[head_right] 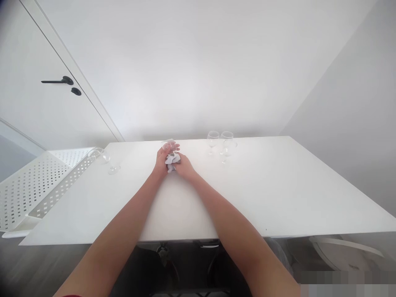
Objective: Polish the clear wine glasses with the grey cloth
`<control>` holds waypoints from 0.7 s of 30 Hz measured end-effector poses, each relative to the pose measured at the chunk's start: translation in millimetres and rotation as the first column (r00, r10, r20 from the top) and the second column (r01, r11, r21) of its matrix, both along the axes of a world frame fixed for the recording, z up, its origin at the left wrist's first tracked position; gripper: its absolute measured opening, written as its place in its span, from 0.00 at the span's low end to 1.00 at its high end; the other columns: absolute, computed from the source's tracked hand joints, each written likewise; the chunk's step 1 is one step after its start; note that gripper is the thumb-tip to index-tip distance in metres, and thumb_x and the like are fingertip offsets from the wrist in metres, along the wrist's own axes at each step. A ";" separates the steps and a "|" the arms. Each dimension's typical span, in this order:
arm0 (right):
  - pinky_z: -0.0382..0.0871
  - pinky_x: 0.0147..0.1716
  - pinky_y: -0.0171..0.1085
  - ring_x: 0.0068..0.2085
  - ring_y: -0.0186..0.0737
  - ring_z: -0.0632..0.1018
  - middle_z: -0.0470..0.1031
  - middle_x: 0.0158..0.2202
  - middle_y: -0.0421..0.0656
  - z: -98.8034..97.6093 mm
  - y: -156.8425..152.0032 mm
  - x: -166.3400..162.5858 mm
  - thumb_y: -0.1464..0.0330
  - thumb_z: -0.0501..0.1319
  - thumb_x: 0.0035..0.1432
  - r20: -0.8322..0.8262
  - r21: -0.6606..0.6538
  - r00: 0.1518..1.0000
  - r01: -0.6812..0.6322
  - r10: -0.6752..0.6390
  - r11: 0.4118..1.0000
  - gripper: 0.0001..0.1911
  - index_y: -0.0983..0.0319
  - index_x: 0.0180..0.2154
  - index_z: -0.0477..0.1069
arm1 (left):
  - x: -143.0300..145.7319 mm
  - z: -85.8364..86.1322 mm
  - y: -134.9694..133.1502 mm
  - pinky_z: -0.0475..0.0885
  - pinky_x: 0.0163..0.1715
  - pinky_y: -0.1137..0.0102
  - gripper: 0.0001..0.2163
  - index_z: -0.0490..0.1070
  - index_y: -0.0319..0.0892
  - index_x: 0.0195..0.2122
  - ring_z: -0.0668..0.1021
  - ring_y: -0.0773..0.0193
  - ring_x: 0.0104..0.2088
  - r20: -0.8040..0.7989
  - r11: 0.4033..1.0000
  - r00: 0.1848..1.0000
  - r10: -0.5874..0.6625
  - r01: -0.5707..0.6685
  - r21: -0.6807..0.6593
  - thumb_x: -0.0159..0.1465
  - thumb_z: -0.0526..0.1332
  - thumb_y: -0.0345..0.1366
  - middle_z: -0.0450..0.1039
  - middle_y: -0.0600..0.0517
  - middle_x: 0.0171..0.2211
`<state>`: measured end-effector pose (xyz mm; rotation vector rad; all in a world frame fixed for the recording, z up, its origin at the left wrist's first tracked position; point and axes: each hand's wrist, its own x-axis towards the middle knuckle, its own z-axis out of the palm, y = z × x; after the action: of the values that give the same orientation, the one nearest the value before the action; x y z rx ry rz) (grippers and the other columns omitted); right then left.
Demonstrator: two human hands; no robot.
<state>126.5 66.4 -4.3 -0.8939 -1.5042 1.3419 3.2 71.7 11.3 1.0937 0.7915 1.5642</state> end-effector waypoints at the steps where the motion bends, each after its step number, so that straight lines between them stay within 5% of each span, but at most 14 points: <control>1: 0.66 0.36 0.38 0.35 0.39 0.72 0.75 0.33 0.39 -1.0 0.3 -1.4 0.69 0.64 0.49 0.029 0.027 0.997 0.077 -0.078 0.997 0.08 0.58 0.35 0.72 | 0.5 0.0 -0.1 0.76 0.46 0.60 0.22 0.77 0.43 0.49 0.81 0.52 0.49 0.009 1.000 1.000 0.000 0.000 0.000 0.60 0.70 0.53 0.79 0.41 0.52; 4: 0.66 0.36 0.38 0.35 0.39 0.71 0.74 0.32 0.40 1.0 -1.2 -2.6 0.68 0.65 0.48 -0.065 -0.103 0.994 0.076 -0.083 0.992 0.08 0.59 0.34 0.72 | 0.4 -0.6 0.9 0.76 0.48 0.59 0.24 0.78 0.42 0.47 0.81 0.51 0.50 0.058 1.000 0.998 0.013 -0.013 -0.009 0.59 0.70 0.55 0.79 0.40 0.51; 8: 0.69 0.36 0.40 0.37 0.43 0.75 0.77 0.36 0.45 9.3 -4.3 2.6 0.61 0.71 0.45 -0.372 -0.368 0.926 -0.204 0.057 0.907 0.17 0.60 0.36 0.72 | -2.2 -1.8 3.3 0.78 0.48 0.57 0.27 0.78 0.42 0.47 0.81 0.50 0.49 0.173 0.995 0.983 -0.057 0.070 -0.070 0.59 0.66 0.61 0.80 0.42 0.48; 11: 0.70 0.37 0.40 0.37 0.43 0.75 0.77 0.36 0.44 9.9 -3.4 5.3 0.59 0.73 0.44 -0.360 -0.319 0.926 -0.239 0.116 0.917 0.19 0.60 0.37 0.73 | -2.6 -0.8 2.9 0.78 0.48 0.58 0.29 0.78 0.42 0.47 0.81 0.51 0.49 0.190 0.993 0.979 -0.080 0.095 -0.071 0.59 0.64 0.64 0.80 0.42 0.48; 14: 0.68 0.38 0.39 0.36 0.40 0.73 0.76 0.33 0.40 5.5 -1.1 4.1 0.65 0.71 0.43 -0.109 -0.074 0.994 -0.032 0.024 0.997 0.15 0.59 0.34 0.73 | 0.1 2.3 -0.1 0.76 0.48 0.60 0.25 0.77 0.43 0.47 0.80 0.50 0.53 0.072 0.999 0.997 0.017 -0.014 -0.034 0.58 0.69 0.58 0.80 0.42 0.50; 16: 0.67 0.37 0.38 0.35 0.39 0.72 0.74 0.30 0.37 4.1 -1.0 2.5 0.68 0.69 0.43 0.009 0.028 0.995 0.102 -0.102 0.994 0.11 0.59 0.32 0.72 | 2.4 4.0 -2.0 0.75 0.49 0.59 0.24 0.77 0.44 0.48 0.79 0.49 0.56 0.010 0.999 0.999 0.047 -0.047 -0.008 0.56 0.73 0.53 0.79 0.42 0.52; 18: 0.68 0.37 0.38 0.35 0.40 0.73 0.75 0.31 0.39 6.0 -3.0 1.3 0.67 0.67 0.44 -0.038 -0.061 0.995 0.088 -0.090 0.994 0.10 0.59 0.33 0.73 | 3.8 4.2 -2.5 0.75 0.49 0.58 0.24 0.77 0.43 0.48 0.80 0.49 0.54 0.027 0.999 0.999 0.027 -0.026 -0.027 0.57 0.72 0.55 0.79 0.41 0.52; 21: 0.70 0.36 0.40 0.37 0.43 0.76 0.78 0.36 0.43 11.6 -7.1 0.1 0.62 0.69 0.46 -0.271 -0.292 0.960 -0.152 0.070 0.944 0.15 0.60 0.38 0.74 | 3.3 2.0 0.0 0.77 0.47 0.57 0.28 0.77 0.42 0.46 0.82 0.48 0.50 0.123 0.993 0.992 -0.041 0.054 -0.102 0.59 0.66 0.63 0.80 0.41 0.49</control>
<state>126.6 59.3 7.3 -0.7959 -1.1760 1.7415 6.6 71.7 13.2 0.9265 0.7522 1.5164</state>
